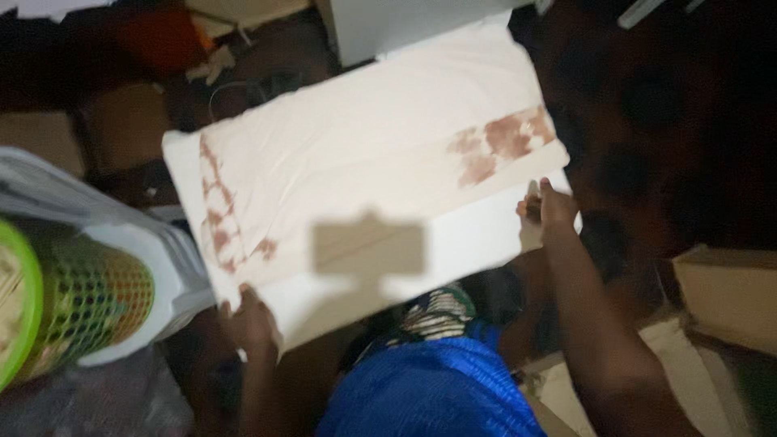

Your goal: The person folds a light-colored garment by hand on a white surface, smoothing the fabric and aligning the sleeves.

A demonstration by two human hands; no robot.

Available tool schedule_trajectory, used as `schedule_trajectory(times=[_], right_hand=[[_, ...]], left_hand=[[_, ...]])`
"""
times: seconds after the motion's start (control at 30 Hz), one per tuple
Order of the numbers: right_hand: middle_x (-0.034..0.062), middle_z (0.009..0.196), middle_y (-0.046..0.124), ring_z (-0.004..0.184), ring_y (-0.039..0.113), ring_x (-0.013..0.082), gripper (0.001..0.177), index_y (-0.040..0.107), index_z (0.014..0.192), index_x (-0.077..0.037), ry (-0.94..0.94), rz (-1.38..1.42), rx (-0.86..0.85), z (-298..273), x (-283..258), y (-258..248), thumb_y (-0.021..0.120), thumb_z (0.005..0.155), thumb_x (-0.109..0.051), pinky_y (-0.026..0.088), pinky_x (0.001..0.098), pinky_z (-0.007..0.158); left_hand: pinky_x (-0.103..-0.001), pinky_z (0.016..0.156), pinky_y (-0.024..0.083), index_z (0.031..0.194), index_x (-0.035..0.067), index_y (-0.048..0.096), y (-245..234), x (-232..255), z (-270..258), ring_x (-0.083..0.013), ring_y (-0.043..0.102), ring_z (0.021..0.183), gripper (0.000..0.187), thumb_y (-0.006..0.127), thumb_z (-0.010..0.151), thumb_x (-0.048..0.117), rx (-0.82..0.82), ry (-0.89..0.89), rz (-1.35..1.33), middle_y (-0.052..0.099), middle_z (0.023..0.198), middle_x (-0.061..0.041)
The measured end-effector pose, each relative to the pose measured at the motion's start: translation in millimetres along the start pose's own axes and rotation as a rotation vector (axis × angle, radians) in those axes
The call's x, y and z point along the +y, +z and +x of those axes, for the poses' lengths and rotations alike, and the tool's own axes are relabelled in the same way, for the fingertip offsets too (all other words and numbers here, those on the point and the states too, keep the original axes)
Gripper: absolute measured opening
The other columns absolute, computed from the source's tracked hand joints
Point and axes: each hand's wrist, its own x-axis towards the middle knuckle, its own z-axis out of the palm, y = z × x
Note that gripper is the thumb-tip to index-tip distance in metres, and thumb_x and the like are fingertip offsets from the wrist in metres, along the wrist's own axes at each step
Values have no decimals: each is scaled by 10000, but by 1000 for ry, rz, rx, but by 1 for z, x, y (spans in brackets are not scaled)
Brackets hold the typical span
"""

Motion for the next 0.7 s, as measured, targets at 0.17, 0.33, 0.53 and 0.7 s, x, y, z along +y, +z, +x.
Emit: schedule_trajectory(times=[0.17, 0.33, 0.53, 0.7], right_hand=[[102, 795, 575, 577, 569, 204, 406, 571, 957, 20, 184, 492, -24, 37, -9, 30, 746, 1044, -336, 472, 374, 498], [106, 966, 675, 756, 672, 208, 339, 656, 1108, 33, 115, 335, 76, 31, -43, 57, 791, 936, -226, 564, 354, 613], [85, 988, 684, 802, 679, 192, 313, 635, 1152, -2, 112, 297, 55, 19, -71, 75, 787, 921, -148, 585, 359, 677], [68, 1007, 691, 841, 684, 179, 331, 617, 1189, -31, 209, 360, -5, 11, -66, 62, 784, 908, -83, 602, 363, 731]], left_hand=[[-282, 654, 568, 1128, -14, 563, 13, 3, 20, -149, 587, 753, 385, 737, 1029, 315, -55, -228, -269, 579, 957, -74], [-266, 568, 530, 1204, -61, 598, 34, 32, 19, -171, 580, 726, 476, 774, 975, 316, 31, -352, -74, 612, 965, -117], [-274, 623, 596, 1553, 52, 241, 58, 60, 3, -192, 663, 757, 935, 843, 848, 176, 158, -397, -226, 664, 1046, -153], [-368, 642, 563, 1490, -4, 451, 49, 43, 17, -234, 514, 759, 739, 849, 891, 167, 63, -300, -47, 618, 1002, -175]])
